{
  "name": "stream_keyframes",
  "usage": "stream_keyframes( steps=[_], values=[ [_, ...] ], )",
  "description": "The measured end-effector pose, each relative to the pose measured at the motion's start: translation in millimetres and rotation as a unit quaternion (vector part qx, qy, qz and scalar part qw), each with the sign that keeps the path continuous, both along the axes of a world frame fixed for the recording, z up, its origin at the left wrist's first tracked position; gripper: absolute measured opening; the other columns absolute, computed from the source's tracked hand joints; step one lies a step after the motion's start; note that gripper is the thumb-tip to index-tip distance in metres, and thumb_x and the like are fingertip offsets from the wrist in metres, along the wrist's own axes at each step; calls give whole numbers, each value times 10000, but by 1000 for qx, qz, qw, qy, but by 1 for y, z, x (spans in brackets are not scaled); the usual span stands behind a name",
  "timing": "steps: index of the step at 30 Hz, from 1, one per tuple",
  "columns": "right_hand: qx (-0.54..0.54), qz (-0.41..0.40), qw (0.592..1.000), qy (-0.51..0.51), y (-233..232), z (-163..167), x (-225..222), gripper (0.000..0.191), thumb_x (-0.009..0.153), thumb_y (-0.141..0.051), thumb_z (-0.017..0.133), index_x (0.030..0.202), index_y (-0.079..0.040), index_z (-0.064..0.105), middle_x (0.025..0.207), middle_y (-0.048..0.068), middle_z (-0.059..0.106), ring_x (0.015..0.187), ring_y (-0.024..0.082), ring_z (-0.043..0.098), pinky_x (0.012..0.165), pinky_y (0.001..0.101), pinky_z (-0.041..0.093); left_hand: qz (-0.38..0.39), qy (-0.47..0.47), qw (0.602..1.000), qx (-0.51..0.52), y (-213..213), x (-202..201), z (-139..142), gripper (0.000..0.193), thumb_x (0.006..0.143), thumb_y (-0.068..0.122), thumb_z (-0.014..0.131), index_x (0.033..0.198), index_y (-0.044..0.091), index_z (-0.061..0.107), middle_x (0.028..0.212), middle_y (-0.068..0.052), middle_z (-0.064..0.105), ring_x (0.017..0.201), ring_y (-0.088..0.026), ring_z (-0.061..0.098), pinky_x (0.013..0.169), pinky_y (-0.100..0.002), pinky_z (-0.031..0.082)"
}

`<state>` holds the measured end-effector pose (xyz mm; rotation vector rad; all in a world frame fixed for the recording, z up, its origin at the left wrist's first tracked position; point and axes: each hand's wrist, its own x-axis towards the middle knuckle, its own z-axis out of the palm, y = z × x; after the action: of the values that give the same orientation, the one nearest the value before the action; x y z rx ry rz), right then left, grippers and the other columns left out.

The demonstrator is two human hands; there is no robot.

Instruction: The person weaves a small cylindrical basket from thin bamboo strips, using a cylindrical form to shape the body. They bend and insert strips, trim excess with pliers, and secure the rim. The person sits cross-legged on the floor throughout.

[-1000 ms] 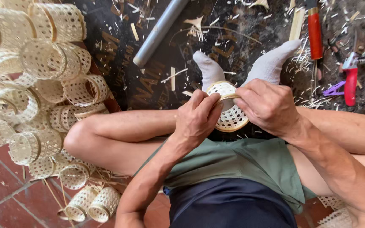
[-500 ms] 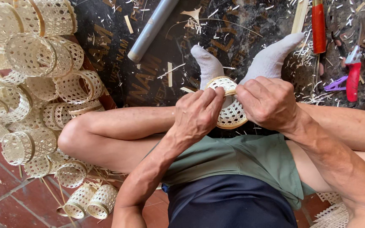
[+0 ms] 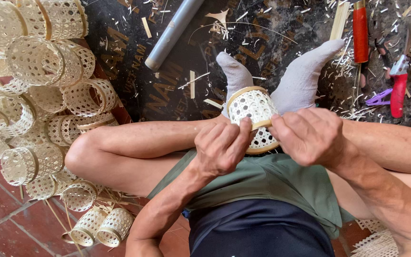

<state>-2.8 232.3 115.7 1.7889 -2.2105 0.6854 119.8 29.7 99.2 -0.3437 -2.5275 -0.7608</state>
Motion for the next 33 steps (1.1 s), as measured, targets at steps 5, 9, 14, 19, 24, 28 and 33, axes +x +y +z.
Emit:
stream_keyframes(
  steps=[5, 9, 14, 19, 24, 28, 33],
  values=[
    [-1, 0, 1000, 13, 1, 10, 6, 231, 776, -20, 726, 982, 77, 686, 792, 88, 610, 642, 212, 626, 531, 354, 493, -1, 16, 1000, -17, 1, 3, 13, 233, 970, 37, 768, 1136, -100, 679, 753, -15, 531, 637, -143, 540, 536, -317, 367],
    [0, -23, 1000, 3, -7, 6, 4, 167, 823, -29, 778, 934, 45, 678, 754, 62, 580, 614, 203, 613, 511, 344, 473, -4, 2, 1000, -12, 1, -1, 8, 199, 977, 9, 742, 1118, -114, 673, 754, -27, 523, 645, -154, 544, 558, -323, 403],
    [3, -70, 997, -43, -15, -9, 5, 154, 853, -74, 759, 932, 2, 651, 768, 65, 571, 639, 222, 620, 534, 352, 469, 5, -31, 999, -19, -5, -5, -11, 213, 928, 27, 742, 1098, -78, 670, 771, -42, 553, 655, -175, 564, 575, -336, 441],
    [-10, -65, 998, -15, -18, -13, -7, 111, 826, -76, 711, 880, -23, 629, 684, 39, 495, 577, 188, 577, 486, 343, 446, 37, -17, 999, -22, 0, -19, -11, 249, 911, 61, 769, 1114, -47, 674, 787, -60, 579, 654, -195, 574, 568, -342, 455],
    [-34, -109, 989, -92, -12, -6, -12, 145, 829, -80, 737, 914, -24, 634, 757, 61, 543, 657, 222, 613, 549, 366, 488, 87, -167, 967, 174, 9, -22, 2, 278, 893, 76, 800, 1146, 21, 699, 840, -80, 610, 668, -150, 630, 584, -286, 528],
    [-73, -133, 972, -178, -1, -17, -19, 188, 844, -87, 818, 921, -6, 667, 772, 104, 595, 653, 263, 622, 569, 391, 489, 101, -315, 845, 420, 5, -15, -5, 379, 858, 30, 783, 1224, -14, 696, 899, -24, 603, 668, -90, 634, 539, -237, 547],
    [-172, -192, 692, -674, 21, -43, -19, 196, 1000, -7, 698, 1186, 55, 696, 995, 81, 714, 851, 125, 682, 768, 261, 584, 151, -326, 721, 592, 0, -7, -25, 337, 924, -9, 759, 1247, -73, 687, 891, -43, 678, 747, -93, 676, 660, -240, 591]
  ],
)
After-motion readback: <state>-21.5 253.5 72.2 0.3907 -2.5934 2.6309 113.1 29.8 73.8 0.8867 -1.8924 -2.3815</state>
